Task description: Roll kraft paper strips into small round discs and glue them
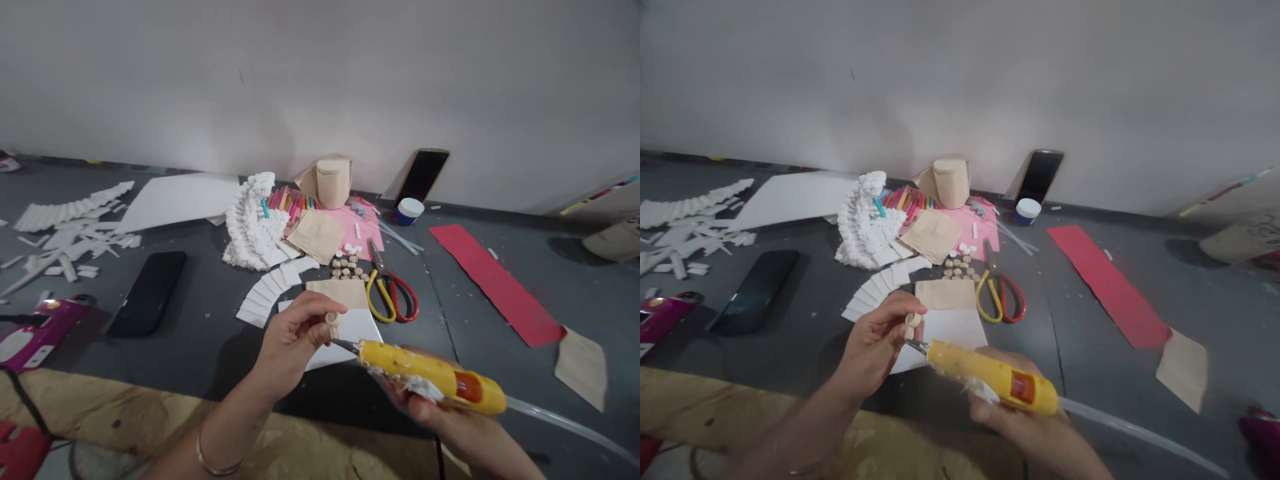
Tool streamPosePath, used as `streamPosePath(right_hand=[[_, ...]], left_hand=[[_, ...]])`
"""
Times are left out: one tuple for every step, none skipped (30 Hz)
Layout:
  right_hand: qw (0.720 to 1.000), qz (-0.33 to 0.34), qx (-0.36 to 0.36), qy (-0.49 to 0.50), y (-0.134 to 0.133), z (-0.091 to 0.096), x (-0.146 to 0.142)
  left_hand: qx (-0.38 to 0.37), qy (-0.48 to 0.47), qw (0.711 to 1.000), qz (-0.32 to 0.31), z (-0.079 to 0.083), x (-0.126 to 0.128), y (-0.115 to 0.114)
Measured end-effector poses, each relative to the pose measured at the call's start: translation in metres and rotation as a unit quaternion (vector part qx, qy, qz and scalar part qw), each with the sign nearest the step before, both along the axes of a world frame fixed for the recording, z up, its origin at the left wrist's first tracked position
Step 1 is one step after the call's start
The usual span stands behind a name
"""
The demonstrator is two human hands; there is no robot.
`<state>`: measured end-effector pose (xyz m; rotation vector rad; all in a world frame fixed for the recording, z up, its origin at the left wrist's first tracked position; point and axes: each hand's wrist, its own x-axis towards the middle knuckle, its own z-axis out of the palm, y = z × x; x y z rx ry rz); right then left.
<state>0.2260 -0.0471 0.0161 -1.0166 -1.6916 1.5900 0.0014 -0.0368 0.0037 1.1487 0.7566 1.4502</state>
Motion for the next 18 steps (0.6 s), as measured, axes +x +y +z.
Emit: streamPosePath(right_hand=[[1.0, 0.004, -0.007, 0.007, -0.001, 0.0, 0.0], [1.0, 0.003, -0.011, 0.009, -0.001, -0.001, 0.001], [1.0, 0.001, -0.01, 0.006, -0.002, -0.002, 0.002], [1.0, -0.004, -0.004, 0.001, -0.002, -0.004, 0.004], [1.0, -0.011, 0.007, -0.004, -0.003, -0.006, 0.007], [0.999, -0.027, 0.023, -0.008, -0.003, -0.009, 0.009], [0.998, -0.044, 0.039, -0.015, -0.003, -0.011, 0.011], [0.997, -0.058, 0.052, -0.023, -0.002, -0.012, 0.013], [0.995, -0.066, 0.06, -0.033, -0.002, -0.012, 0.013], [0.995, -0.063, 0.06, -0.041, -0.001, -0.011, 0.013], [0.996, -0.052, 0.055, -0.045, 0.0, -0.01, 0.012], [0.997, -0.041, 0.046, -0.047, 0.0, -0.008, 0.011], [0.998, -0.031, 0.037, -0.047, 0.001, -0.006, 0.009], [0.998, -0.028, 0.03, -0.046, 0.001, -0.004, 0.007], [0.998, -0.032, 0.026, -0.045, 0.001, -0.003, 0.006], [0.998, -0.034, 0.027, -0.041, 0.001, -0.003, 0.005], [0.998, -0.037, 0.03, -0.036, 0.001, -0.004, 0.005], [0.998, -0.037, 0.032, -0.029, 0.001, -0.005, 0.005]], left_hand=[[-0.001, -0.001, 1.0, -0.002, -0.001, 0.0, 0.0], [-0.002, -0.002, 1.0, -0.005, -0.002, 0.0, 0.0], [-0.003, -0.004, 1.0, -0.008, -0.002, 0.0, 0.0], [-0.002, -0.007, 1.0, -0.01, -0.003, 0.0, 0.0], [-0.004, -0.009, 1.0, -0.013, -0.003, 0.0, 0.0], [-0.006, -0.012, 1.0, -0.015, -0.003, 0.0, 0.0], [-0.009, -0.015, 1.0, -0.017, -0.003, 0.0, 0.0], [-0.015, -0.019, 1.0, -0.018, -0.002, 0.0, -0.001], [-0.023, -0.021, 0.999, -0.018, -0.002, 0.0, -0.001], [-0.029, -0.022, 0.999, -0.017, -0.001, 0.0, -0.001], [-0.033, -0.023, 0.999, -0.015, -0.001, 0.0, -0.001], [-0.034, -0.024, 0.999, -0.013, -0.001, 0.0, -0.001], [-0.034, -0.025, 0.999, -0.012, 0.0, 0.0, -0.001], [-0.033, -0.025, 0.999, -0.013, 0.0, 0.0, -0.002], [-0.032, -0.024, 0.999, -0.013, 0.0, 0.0, -0.002], [-0.032, -0.023, 0.999, -0.012, 0.0, 0.0, -0.002], [-0.033, -0.02, 0.999, -0.012, -0.001, 0.0, -0.002], [-0.033, -0.016, 0.999, -0.011, -0.001, 0.0, -0.002]])
